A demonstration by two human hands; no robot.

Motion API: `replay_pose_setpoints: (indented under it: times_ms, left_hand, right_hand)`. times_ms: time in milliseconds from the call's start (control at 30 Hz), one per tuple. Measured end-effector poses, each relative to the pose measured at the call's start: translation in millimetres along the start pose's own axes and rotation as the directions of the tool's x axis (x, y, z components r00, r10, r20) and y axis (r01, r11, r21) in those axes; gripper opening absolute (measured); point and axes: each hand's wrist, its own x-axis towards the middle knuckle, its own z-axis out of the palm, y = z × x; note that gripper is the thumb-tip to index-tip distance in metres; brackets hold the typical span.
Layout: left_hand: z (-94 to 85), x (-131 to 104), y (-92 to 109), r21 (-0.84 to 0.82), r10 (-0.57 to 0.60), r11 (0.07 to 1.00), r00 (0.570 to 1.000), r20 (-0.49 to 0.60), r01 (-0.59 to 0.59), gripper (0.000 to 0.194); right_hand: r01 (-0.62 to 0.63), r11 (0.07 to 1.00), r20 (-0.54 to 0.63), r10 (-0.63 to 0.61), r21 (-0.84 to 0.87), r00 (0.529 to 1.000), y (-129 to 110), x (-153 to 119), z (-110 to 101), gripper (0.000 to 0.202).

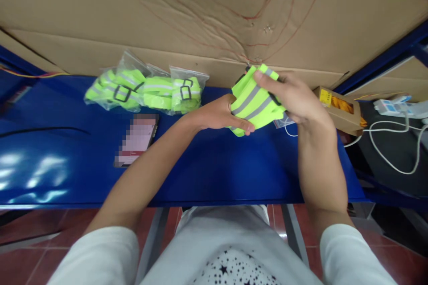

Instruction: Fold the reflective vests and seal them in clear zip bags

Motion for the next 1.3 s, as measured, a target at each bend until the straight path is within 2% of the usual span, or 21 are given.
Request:
replay_pose_setpoints:
  times_ms: [67, 133, 200, 267, 300, 367, 400, 467, 533, 567, 667, 733, 833, 900, 1000, 1167, 1300]
  left_hand:
    - [3.9, -5.2, 12.0, -0.008, 0.042, 0.999, 0.998, 0.051, -0.042, 0.035]
    - [7.1, -8.4, 20.3, -0.013, 0.066, 0.998, 0.997, 0.044, -0.066, 0.033]
    - [8.2, -9.2, 23.0, -0.019, 0.062, 0.998, 0.998, 0.012, -0.061, 0.034]
    - [7.8, -8.4, 21.3, -0.038, 0.048, 0.998, 0.999, -0.013, -0.048, 0.035]
    - [7.4, -7.8, 19.8, -0.048, 0.042, 0.998, 0.999, -0.017, -0.043, 0.034]
    - [6.9, -6.7, 17.0, -0.061, 0.039, 0.997, 0.999, -0.02, -0.04, 0.034]
    - [6.9, -6.4, 16.4, -0.058, 0.042, 0.997, 0.999, -0.025, -0.043, 0.034]
    - [7.5, -6.2, 16.8, -0.025, 0.065, 0.997, 0.997, -0.039, -0.066, 0.033]
    - [8.5, -6.8, 19.3, 0.016, 0.127, 0.992, 0.99, -0.062, -0.126, 0.031]
    - [8.9, -7.5, 20.9, 0.027, 0.158, 0.987, 0.984, -0.077, -0.156, 0.031]
    - [7.9, -10.7, 24.7, -0.043, 0.137, 0.989, 0.985, -0.106, -0.142, 0.031]
    - [4.0, -12.5, 24.1, -0.128, 0.04, 0.991, 0.999, -0.031, -0.044, 0.034]
    - [-4.7, -12.2, 16.6, -0.171, -0.048, 0.983, 0.991, 0.123, 0.069, 0.042]
    - [-9.6, -9.8, 9.6, -0.126, -0.08, 0.987, 0.987, 0.138, 0.098, 0.041]
    - [-13.8, -5.8, 4.6, 0.021, -0.103, 0.995, 0.992, 0.069, 0.102, 0.033]
    - [-20.7, -5.9, 12.4, 0.234, -0.06, 0.97, 0.998, -0.035, 0.066, 0.027]
    - [-26.0, -3.6, 1.3, 0.259, -0.079, 0.963, 0.997, -0.012, 0.079, 0.022]
  right_hand:
    - [-0.079, 0.992, 0.087, 0.07, 0.101, 0.994, 3.3, 4.3, -3.8, 0.052]
    - [-0.071, 0.993, 0.087, 0.062, 0.095, 0.994, 5.2, 8.3, -4.7, 0.051]
    - [0.06, 0.998, -0.047, -0.061, -0.033, 0.997, 4.4, 9.4, -2.7, 0.046]
    - [0.209, 0.946, -0.186, -0.258, -0.247, 0.948, -0.3, 5.7, 0.5, 0.04]
    - [0.251, 0.898, -0.213, -0.342, -0.361, 0.915, -4.1, 2.1, 1.9, 0.037]
    - [0.289, 0.789, -0.169, -0.439, -0.542, 0.882, -13.0, -7.3, 4.1, 0.029]
    - [0.297, 0.742, -0.11, -0.445, -0.601, 0.889, -17.0, -12.1, 5.0, 0.029]
    - [0.31, 0.696, 0.038, -0.377, -0.648, 0.925, -21.6, -19.0, 7.3, 0.032]
    - [0.313, 0.719, 0.155, -0.28, -0.62, 0.948, -20.3, -20.3, 10.7, 0.033]
    - [0.304, 0.747, 0.174, -0.251, -0.591, 0.952, -17.8, -18.8, 12.5, 0.034]
    - [0.265, 0.823, 0.12, -0.237, -0.502, 0.964, -8.4, -10.7, 16.6, 0.04]
    - [0.244, 0.844, 0.089, -0.23, -0.478, 0.969, -4.5, -6.4, 17.5, 0.039]
    - [0.236, 0.829, 0.055, -0.242, -0.508, 0.969, -3.4, -4.9, 17.1, 0.039]
    - [0.226, 0.809, 0.004, -0.267, -0.542, 0.964, -3.5, -5.2, 16.4, 0.039]
    - [0.191, 0.813, -0.088, -0.284, -0.55, 0.955, -2.2, -3.9, 15.6, 0.036]
    - [0.147, 0.888, -0.167, -0.24, -0.436, 0.956, -1.2, -0.6, 16.7, 0.038]
    - [0.13, 0.951, -0.278, -0.21, -0.28, 0.937, -14.6, -9.1, 13.2, 0.042]
